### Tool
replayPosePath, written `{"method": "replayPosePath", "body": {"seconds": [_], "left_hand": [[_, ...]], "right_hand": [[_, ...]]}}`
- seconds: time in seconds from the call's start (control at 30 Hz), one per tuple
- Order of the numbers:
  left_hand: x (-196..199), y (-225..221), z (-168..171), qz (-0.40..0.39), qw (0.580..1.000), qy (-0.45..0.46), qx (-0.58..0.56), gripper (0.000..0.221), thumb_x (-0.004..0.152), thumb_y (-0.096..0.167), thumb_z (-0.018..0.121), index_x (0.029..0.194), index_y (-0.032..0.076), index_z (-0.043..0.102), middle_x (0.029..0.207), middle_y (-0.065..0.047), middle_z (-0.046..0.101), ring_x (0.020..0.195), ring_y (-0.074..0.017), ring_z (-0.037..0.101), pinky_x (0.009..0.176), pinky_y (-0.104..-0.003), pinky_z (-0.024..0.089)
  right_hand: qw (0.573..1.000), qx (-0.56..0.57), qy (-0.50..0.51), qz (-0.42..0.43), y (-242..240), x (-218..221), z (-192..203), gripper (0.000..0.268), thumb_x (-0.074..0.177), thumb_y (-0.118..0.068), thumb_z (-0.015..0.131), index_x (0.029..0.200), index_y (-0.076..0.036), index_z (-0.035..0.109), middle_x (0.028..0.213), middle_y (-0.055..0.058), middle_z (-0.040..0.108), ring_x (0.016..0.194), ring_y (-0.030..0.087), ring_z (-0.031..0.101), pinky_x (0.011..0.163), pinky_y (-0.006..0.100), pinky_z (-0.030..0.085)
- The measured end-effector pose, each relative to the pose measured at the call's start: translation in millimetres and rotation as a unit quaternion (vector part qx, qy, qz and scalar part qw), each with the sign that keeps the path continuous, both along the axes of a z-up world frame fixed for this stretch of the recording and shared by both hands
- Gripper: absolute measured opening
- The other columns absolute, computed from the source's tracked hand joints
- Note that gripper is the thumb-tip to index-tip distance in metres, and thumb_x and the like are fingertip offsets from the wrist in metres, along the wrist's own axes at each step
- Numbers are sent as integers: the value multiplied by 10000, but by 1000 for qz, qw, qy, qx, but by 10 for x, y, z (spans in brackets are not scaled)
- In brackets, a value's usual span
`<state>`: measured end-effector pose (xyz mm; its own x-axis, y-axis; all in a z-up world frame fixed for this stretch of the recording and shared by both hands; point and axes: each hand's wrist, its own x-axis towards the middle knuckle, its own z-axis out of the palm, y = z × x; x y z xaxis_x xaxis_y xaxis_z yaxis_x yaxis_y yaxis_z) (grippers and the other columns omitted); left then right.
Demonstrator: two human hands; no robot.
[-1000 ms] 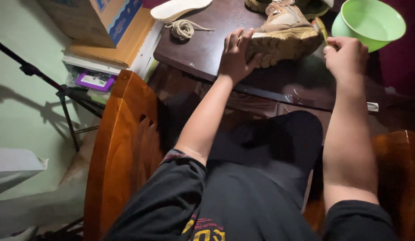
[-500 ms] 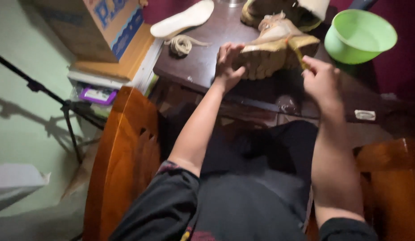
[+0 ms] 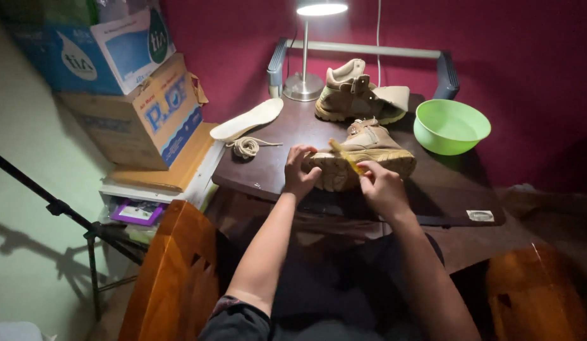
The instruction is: Cleaning the exterior and sole of a tan boot using a toothbrush and cleaning solution.
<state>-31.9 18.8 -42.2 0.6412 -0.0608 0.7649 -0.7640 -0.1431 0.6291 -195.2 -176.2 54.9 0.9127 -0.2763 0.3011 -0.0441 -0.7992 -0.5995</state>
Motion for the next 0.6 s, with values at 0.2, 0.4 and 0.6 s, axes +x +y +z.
{"method": "replayPosePath", "body": {"seconds": [0.2,0.4,0.6], "left_hand": [[2,-9,8,3,1000,-23,-14,466,626,252,745,1091,245,702,1035,-17,626,1060,-236,654,991,-380,501],[-458,-52,275,231,940,-163,192,554,827,612,726,1244,268,609,1365,-104,489,1325,-359,475,1063,-588,386],[-429,-152,161,253,910,-257,207,389,1001,448,530,1352,305,620,1296,-67,593,1301,-309,559,1102,-575,406]], "right_hand": [[985,-71,88,-127,-297,-90,155,315,973,-392,603,1267,-402,716,1061,76,792,1038,365,738,919,514,578],[1000,-10,11,-2,159,-203,93,341,921,-252,666,1250,-317,729,1023,118,787,1058,387,719,934,539,569],[998,-5,16,-56,-170,-216,92,316,970,-220,644,1272,-248,731,1075,169,776,1080,392,713,941,527,568]]}}
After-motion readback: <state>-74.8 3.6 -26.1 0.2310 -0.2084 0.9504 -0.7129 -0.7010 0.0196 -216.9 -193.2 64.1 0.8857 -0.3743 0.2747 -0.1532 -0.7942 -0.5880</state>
